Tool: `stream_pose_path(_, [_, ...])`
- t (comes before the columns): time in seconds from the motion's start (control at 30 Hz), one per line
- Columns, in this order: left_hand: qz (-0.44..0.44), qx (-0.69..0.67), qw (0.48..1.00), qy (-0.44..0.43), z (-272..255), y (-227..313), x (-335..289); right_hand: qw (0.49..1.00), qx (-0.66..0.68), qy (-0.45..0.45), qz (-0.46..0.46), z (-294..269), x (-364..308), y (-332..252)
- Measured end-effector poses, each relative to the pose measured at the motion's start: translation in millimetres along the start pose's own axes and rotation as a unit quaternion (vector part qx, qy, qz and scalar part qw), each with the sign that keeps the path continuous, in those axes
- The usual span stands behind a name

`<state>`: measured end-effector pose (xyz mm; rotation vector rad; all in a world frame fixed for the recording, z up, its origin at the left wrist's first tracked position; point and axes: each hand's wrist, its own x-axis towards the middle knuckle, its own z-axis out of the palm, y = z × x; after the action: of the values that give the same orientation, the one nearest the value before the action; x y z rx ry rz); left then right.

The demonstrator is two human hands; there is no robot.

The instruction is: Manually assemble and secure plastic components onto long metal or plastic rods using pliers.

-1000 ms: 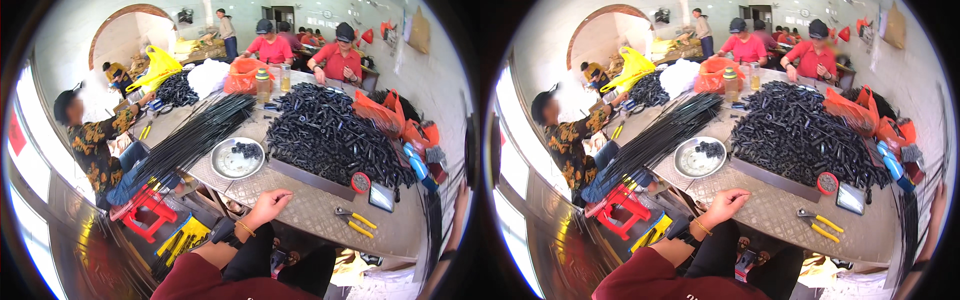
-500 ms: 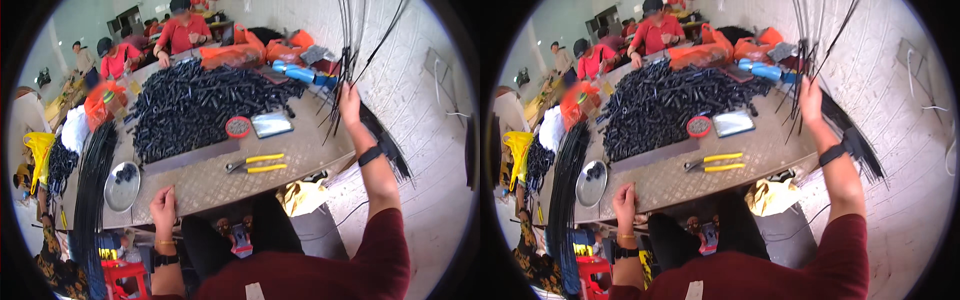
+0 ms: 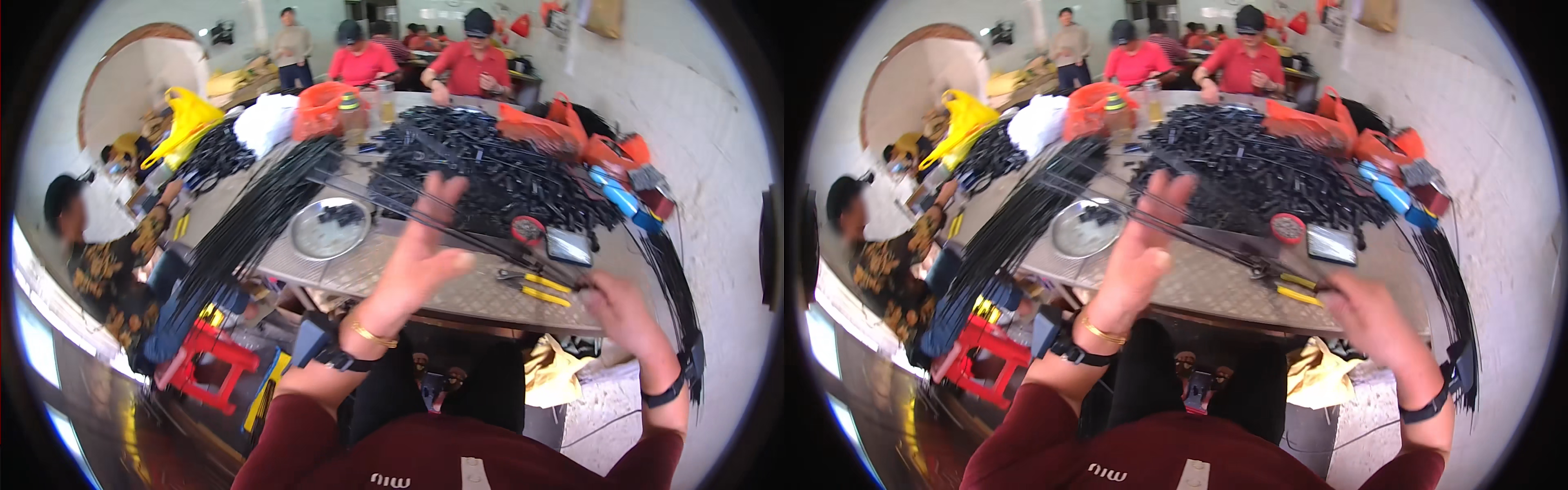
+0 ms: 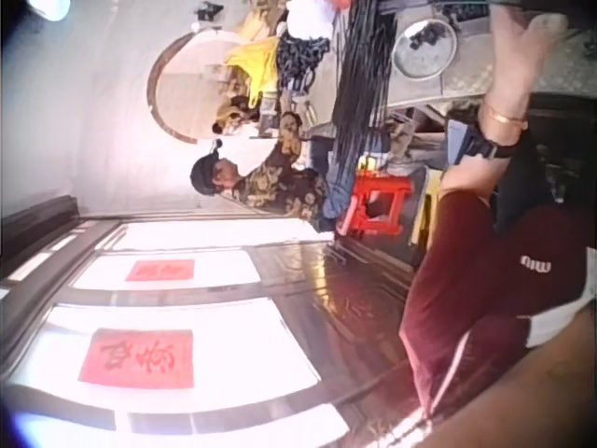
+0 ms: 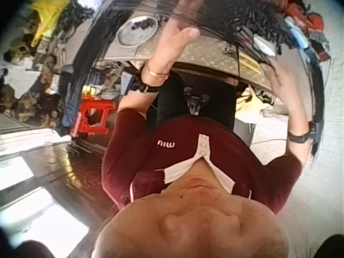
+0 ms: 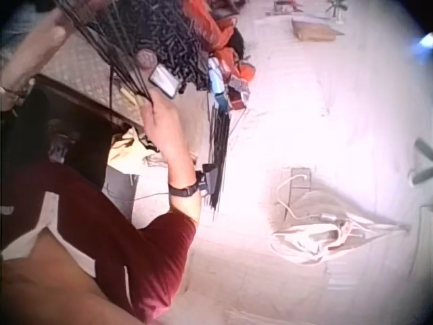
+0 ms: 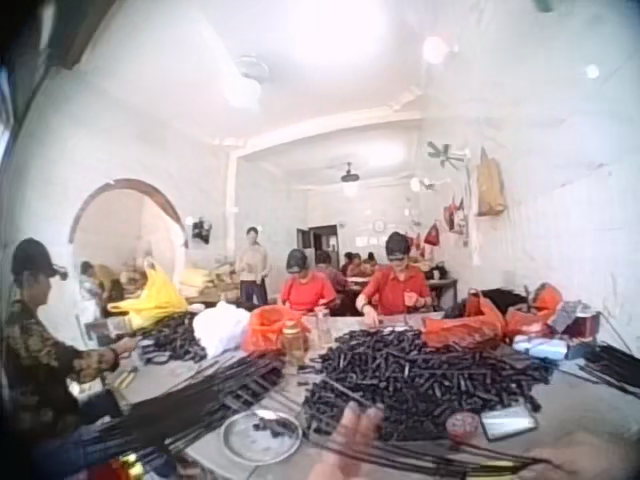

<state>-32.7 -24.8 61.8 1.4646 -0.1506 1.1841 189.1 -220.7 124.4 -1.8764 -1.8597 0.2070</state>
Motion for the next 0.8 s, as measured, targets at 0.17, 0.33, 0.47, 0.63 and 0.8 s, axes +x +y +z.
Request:
stream_pose_path(0.17, [-0.197,-0.037,0.977,-0.076,30.8,35.9,-19.5,0.991,0.116,-0.060,-0.016,29.0,0.3,-25.9])
stream_pose_path(0.33, [-0.239,0.160,0.953,-0.090,32.4,54.5,-50.6,0.957,0.289,-0.026,0.020,67.6,-11.4,-34.1])
stream_pose_path(0.47, [-0.144,0.294,0.945,-0.017,27.2,20.9,-88.0,0.932,0.340,-0.078,0.098,109.2,-19.5,-35.1])
stream_pose_path(0.63, [-0.154,0.209,0.960,0.104,26.3,10.1,-95.7,0.911,0.392,-0.084,0.101,119.0,-12.1,-36.9])
stream_pose_path(0.8, [-0.144,0.210,0.962,0.094,17.3,-16.3,-98.8,0.911,0.395,-0.108,0.045,133.3,-8.7,-21.1])
